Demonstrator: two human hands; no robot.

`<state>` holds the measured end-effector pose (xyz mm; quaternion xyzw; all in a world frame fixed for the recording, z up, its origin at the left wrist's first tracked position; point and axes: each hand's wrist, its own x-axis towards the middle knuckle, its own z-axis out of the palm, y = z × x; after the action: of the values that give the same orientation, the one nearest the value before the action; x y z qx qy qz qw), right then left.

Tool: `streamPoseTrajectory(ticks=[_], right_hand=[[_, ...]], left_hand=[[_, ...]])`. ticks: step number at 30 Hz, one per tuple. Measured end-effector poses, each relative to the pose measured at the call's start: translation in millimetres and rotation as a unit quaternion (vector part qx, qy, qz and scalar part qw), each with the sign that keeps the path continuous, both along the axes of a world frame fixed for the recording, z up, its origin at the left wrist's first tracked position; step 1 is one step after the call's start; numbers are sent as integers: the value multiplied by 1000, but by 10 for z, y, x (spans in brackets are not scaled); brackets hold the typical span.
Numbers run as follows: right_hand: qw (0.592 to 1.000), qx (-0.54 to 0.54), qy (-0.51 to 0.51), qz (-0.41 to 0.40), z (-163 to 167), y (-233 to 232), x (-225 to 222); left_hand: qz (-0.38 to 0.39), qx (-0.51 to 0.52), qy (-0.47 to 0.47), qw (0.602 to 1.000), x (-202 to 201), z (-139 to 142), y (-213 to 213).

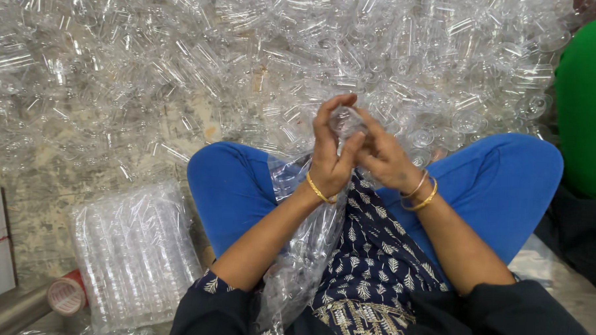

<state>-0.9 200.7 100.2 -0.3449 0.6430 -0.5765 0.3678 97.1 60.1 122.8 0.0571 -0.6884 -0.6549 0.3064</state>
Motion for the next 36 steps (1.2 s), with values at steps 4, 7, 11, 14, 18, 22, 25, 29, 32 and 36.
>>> streamPoseTrajectory(ticks=[4, 7, 11, 14, 18, 22, 25, 29, 32, 36], right_hand=[[973, -110, -192, -64, -68, 62, -140], [946, -165, -250, -121, -59, 83, -283], [943, -186, -226, -156, 97, 169, -369], [978, -79, -79, -175, 192, 181, -364], [985, -13, 37, -167, 180, 111, -350], [969, -23, 29, -246, 128, 118, -429], [966, -73, -20, -248, 99, 130, -473], [972, -122, -110, -167, 116, 114, -415], [977, -178, -66, -99, 223, 103, -300], [957, -186, 219, -43, 459, 87, -163]], left_hand=[[-42, -84, -52, 994, -186, 98, -246], [-106, -100, -51, 988, -518, 65, -318], [-139, -70, -93, 983, -679, -64, -240], [-129, 67, -67, 987, -690, -144, -172], [-43, 286, -9, 957, -639, -99, -294], [64, -126, 20, 990, -470, 84, -681], [37, -66, -30, 997, -428, 140, -827], [-9, 340, 27, 940, -395, 99, -819], [-19, 381, -9, 924, -301, 53, -723], [-56, 426, -48, 902, -156, 18, -623]])
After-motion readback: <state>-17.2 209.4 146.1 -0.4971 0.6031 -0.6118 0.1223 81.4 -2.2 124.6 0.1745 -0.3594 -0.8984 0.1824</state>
